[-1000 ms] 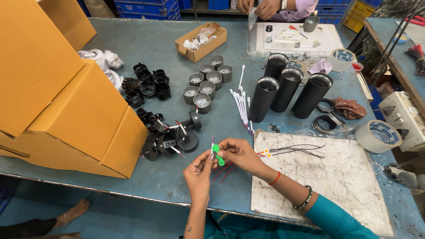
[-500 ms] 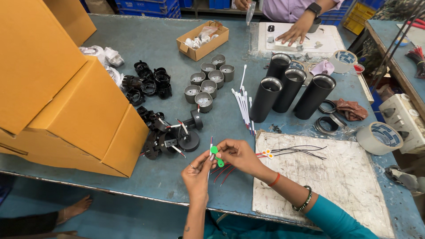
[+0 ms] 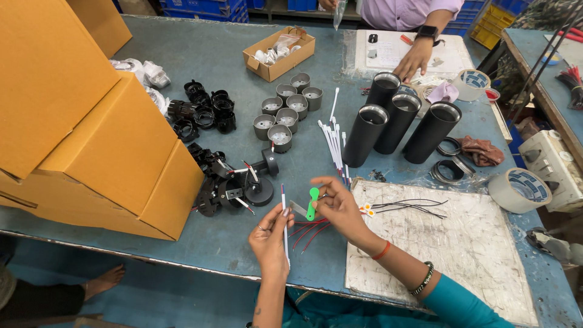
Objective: The person strips the insulation from the ends of several red and blue wires using a green utility knife. They then insert the stripped ends into white plastic connectors and place the finished wires on the table.
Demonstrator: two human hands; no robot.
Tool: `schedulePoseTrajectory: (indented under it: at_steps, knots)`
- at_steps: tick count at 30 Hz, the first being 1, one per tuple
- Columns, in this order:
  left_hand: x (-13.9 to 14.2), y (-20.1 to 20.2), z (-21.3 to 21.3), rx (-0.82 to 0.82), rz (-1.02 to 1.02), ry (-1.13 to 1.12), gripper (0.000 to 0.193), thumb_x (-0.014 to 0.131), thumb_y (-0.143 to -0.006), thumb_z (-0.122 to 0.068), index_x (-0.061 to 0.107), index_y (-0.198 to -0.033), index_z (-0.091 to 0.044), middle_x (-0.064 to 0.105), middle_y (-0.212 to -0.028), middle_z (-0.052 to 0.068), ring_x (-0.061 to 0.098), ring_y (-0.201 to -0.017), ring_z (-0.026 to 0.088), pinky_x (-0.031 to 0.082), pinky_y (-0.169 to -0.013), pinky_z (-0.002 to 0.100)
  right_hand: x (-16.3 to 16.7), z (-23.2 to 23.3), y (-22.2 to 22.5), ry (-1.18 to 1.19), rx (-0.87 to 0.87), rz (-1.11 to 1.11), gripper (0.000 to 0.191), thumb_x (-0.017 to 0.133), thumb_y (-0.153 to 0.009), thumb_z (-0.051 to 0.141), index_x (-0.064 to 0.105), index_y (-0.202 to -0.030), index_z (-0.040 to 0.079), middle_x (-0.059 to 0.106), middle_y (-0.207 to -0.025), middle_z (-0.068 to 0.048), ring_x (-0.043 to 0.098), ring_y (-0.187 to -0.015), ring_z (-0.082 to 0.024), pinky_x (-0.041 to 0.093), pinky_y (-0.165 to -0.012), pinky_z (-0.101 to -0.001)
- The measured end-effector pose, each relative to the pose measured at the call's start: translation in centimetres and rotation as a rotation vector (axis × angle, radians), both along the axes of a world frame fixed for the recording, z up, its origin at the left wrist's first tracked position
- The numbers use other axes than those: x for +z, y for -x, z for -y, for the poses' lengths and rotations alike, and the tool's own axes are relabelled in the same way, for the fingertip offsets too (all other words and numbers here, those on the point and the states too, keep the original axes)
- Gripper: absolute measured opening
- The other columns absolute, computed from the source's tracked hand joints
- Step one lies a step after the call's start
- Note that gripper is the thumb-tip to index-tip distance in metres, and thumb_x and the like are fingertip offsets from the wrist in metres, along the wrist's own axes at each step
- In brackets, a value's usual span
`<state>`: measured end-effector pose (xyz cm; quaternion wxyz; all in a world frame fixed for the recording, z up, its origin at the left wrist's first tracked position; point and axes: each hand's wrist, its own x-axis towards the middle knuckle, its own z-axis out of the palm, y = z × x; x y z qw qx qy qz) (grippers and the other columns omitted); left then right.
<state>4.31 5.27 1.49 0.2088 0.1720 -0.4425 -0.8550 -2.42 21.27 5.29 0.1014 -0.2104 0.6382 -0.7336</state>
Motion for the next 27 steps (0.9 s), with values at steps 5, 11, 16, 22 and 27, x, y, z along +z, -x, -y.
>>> schedulePoseTrajectory:
  at_steps: [5, 11, 16, 22, 27]
  knots:
    - [0.2, -0.1, -0.3, 0.018, -0.003, -0.015, 0.029, 0.071, -0.089, 0.001, 0.071, -0.117, 0.009, 0.077, -0.101, 0.015, 0.076, -0.091, 0.017, 0.062, -0.080, 0.028, 1.2, -0.4, -0.9, -0.223, 0.010, -0.176, 0.036, 0.066, -0.092, 0.001, 0.065, -0.128, 0.005, 0.066, -0.095, -0.002, 0.068, -0.085, -0.008, 0.056, -0.072, -0.0238]
    - [0.4, -0.3, -0.4, 0.001, 0.027, 0.008, 0.030, 0.071, -0.088, 0.001, 0.071, -0.117, 0.009, 0.077, -0.103, 0.015, 0.074, -0.094, 0.019, 0.064, -0.082, 0.032, 2.4, -0.6, -1.3, -0.270, 0.003, -0.296, 0.036, 0.066, -0.091, 0.001, 0.066, -0.127, 0.005, 0.071, -0.099, -0.004, 0.071, -0.088, -0.009, 0.059, -0.075, -0.0237]
    - [0.5, -0.4, -0.5, -0.003, 0.000, 0.009, 0.030, 0.071, -0.087, 0.003, 0.071, -0.116, 0.009, 0.075, -0.104, 0.015, 0.074, -0.095, 0.019, 0.064, -0.084, 0.031, 2.4, -0.8, -1.1, -0.275, 0.007, -0.244, 0.037, 0.067, -0.090, 0.000, 0.066, -0.127, 0.005, 0.071, -0.097, -0.004, 0.070, -0.087, -0.009, 0.059, -0.074, -0.0237]
    - [0.8, -0.2, -0.5, -0.021, -0.056, 0.050, 0.031, 0.075, -0.082, 0.009, 0.070, -0.113, 0.010, 0.072, -0.100, 0.013, 0.071, -0.090, 0.016, 0.061, -0.078, 0.029, 1.7, -1.0, -0.9, -0.159, 0.075, -0.119, 0.032, 0.067, -0.090, -0.001, 0.061, -0.121, 0.003, 0.061, -0.110, -0.003, 0.068, -0.085, -0.008, 0.062, -0.074, -0.0254]
    - [1.1, -0.2, -0.5, 0.058, -0.014, 0.044, 0.032, 0.075, -0.082, 0.009, 0.069, -0.113, 0.011, 0.073, -0.098, 0.013, 0.073, -0.087, 0.016, 0.061, -0.077, 0.028, 2.9, -1.2, -1.4, -0.402, -0.102, -0.333, 0.032, 0.069, -0.088, 0.003, 0.059, -0.118, 0.003, 0.060, -0.113, -0.009, 0.071, -0.093, -0.018, 0.061, -0.078, -0.0307]
